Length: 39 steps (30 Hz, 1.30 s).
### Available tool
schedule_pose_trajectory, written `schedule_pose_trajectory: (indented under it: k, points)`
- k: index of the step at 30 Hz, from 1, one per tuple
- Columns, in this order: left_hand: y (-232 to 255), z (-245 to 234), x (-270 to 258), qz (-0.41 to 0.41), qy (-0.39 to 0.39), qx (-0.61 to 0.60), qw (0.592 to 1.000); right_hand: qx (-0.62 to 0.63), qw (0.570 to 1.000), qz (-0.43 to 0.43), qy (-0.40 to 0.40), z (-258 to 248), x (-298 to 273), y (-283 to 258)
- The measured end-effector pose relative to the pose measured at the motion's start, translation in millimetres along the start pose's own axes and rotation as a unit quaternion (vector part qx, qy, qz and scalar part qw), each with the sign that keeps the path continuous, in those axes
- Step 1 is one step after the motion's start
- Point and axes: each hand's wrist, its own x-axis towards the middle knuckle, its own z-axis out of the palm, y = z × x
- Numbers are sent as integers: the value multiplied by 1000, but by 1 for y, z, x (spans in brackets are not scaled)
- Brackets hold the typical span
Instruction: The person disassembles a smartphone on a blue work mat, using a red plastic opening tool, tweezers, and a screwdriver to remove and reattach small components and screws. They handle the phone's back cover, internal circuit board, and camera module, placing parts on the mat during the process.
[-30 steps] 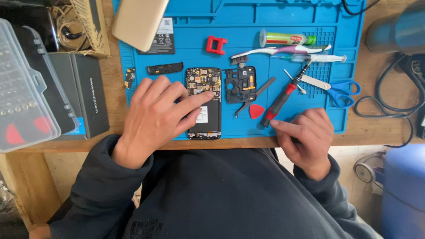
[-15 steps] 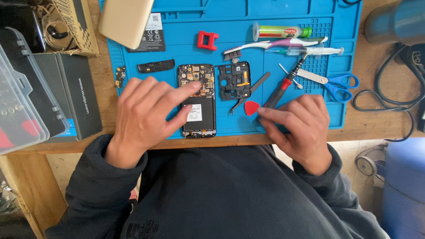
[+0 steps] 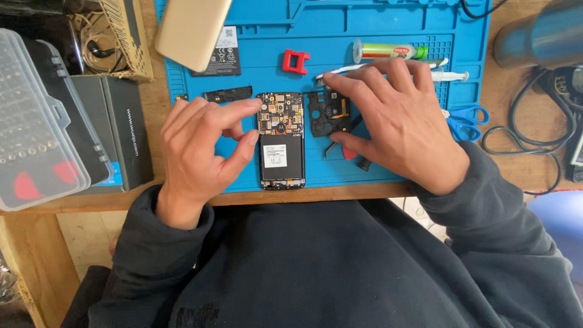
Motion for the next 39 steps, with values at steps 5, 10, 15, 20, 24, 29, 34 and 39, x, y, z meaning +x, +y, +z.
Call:
schedule_pose_trajectory:
  k: [5,10,15,20,24,29,34,39]
  points:
    - [5,-1,6,25,10,8,1000,18,1000,-8,11,1,5,1]
    - [5,2,5,-5,-6,-23,1000,135,991,-11,-15,-1,5,17]
    - [18,2,30,-31,-42,-70,996,346,934,44,-75,-23,19,43]
    - [27,8,60,-9,-154,-103,983,621,780,57,-51,-23,13,57]
    - [45,30,80,68,-143,-41,987,652,755,57,-41,-15,9,48]
    - [47,41,92,162,-46,11,986,691,720,57,8,-4,8,45]
    - [35,49,78,158,-32,40,986,684,727,43,32,2,5,39]
    - [37,49,78,150,-18,64,986,668,742,29,47,5,3,37]
